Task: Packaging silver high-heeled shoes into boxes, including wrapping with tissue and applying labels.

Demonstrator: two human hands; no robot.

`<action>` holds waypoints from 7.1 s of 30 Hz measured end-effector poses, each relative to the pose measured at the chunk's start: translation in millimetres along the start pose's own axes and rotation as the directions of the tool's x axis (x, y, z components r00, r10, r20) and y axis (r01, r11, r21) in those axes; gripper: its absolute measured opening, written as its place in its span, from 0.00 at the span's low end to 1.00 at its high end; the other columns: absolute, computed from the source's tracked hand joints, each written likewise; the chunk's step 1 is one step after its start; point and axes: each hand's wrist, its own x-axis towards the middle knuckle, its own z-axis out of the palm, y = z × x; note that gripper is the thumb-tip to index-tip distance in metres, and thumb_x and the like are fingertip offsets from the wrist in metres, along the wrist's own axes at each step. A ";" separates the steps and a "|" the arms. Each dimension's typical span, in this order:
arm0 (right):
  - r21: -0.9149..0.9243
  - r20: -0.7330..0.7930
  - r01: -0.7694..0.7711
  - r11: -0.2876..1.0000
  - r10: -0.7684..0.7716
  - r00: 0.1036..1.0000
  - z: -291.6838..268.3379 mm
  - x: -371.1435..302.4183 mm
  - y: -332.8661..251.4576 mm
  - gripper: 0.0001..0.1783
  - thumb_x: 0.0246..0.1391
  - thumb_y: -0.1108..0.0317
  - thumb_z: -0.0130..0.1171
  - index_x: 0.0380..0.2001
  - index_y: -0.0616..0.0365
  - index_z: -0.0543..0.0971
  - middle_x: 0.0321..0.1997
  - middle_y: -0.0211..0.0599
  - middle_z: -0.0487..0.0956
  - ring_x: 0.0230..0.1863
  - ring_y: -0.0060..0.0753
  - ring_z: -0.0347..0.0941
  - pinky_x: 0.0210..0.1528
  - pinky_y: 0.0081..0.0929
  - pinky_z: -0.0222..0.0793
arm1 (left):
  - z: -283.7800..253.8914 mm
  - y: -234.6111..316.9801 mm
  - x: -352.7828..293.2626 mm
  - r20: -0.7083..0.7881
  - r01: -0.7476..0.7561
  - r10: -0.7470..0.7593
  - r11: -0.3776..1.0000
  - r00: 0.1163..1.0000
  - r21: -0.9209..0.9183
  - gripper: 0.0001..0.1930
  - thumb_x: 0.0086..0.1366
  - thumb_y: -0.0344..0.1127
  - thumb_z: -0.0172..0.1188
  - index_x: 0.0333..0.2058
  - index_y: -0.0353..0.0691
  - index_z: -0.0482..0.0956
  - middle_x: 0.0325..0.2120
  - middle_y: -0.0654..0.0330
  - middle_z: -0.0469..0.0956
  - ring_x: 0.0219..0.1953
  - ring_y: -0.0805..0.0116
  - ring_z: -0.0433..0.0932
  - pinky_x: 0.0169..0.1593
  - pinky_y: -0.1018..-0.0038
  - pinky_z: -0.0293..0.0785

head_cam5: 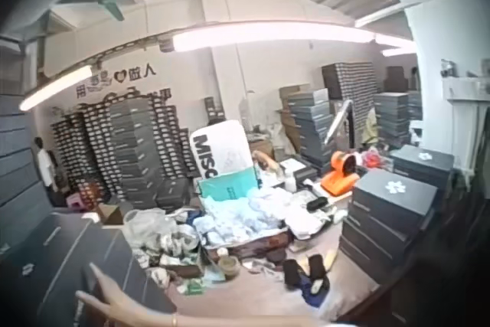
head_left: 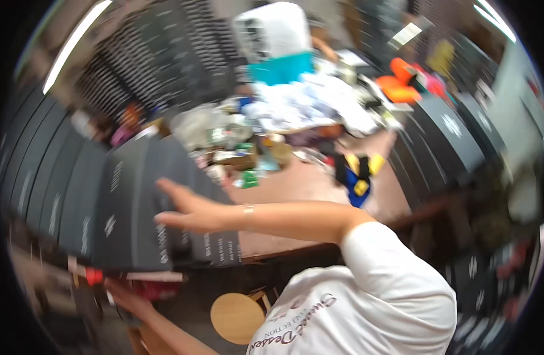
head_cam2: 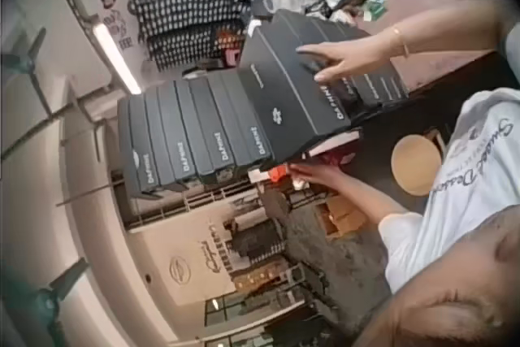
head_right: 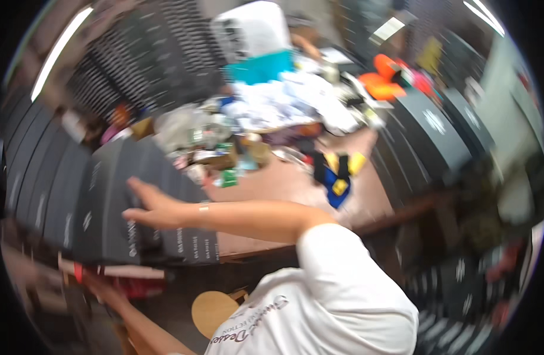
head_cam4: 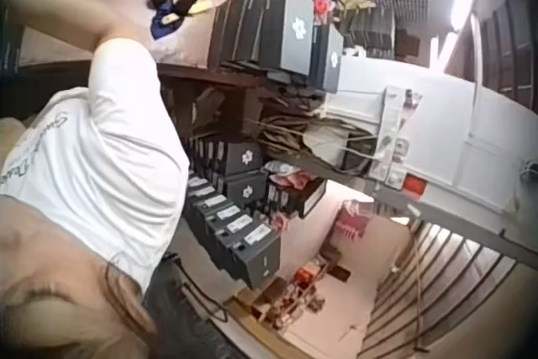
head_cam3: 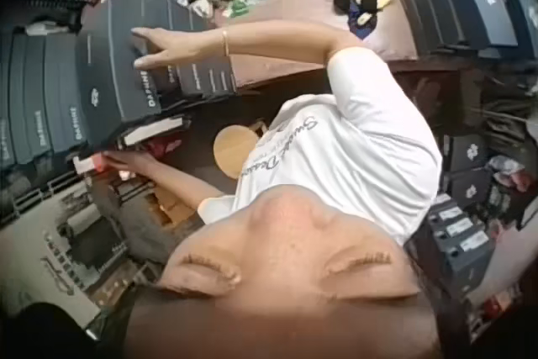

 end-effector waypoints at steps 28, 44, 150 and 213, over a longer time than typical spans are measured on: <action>-0.279 -0.306 -0.547 0.790 0.466 0.830 -88.6 -305.1 89.6 0.55 0.37 0.56 0.70 0.67 0.52 0.51 0.66 0.66 0.44 0.68 0.67 0.42 0.67 0.47 0.46 | 166.0 -187.3 -296.1 0.805 0.790 -0.522 0.602 0.282 0.114 0.32 0.63 0.57 0.55 0.55 0.37 0.66 0.50 0.57 0.71 0.55 0.64 0.69 0.59 0.65 0.64; 0.048 -0.383 -0.813 0.580 0.762 0.521 -92.2 -241.2 244.8 0.36 0.48 0.46 0.63 0.48 0.69 0.73 0.43 0.56 0.79 0.44 0.47 0.76 0.49 0.37 0.70 | 269.9 -325.3 -194.1 0.589 0.582 -0.611 0.766 0.529 0.272 0.27 0.63 0.40 0.60 0.56 0.30 0.65 0.49 0.51 0.73 0.45 0.64 0.74 0.48 0.71 0.72; 0.372 -0.239 -0.801 0.469 0.882 0.405 -159.6 -306.5 267.2 0.27 0.59 0.56 0.56 0.55 0.63 0.66 0.48 0.39 0.74 0.48 0.26 0.69 0.52 0.28 0.66 | 250.5 -249.9 -316.4 0.588 0.268 -0.678 0.725 0.440 0.635 0.33 0.60 0.52 0.60 0.53 0.27 0.68 0.48 0.43 0.73 0.52 0.57 0.72 0.56 0.66 0.66; -0.898 -0.248 -0.438 0.051 0.764 0.596 -244.0 -160.7 344.4 0.09 0.47 0.65 0.55 0.29 0.48 0.84 0.33 0.36 0.83 0.39 0.35 0.80 0.44 0.44 0.67 | 470.3 -288.5 -258.0 0.919 -0.904 -0.394 0.389 0.010 0.177 0.23 0.54 0.57 0.62 0.30 0.40 0.83 0.27 0.50 0.82 0.32 0.51 0.81 0.34 0.59 0.75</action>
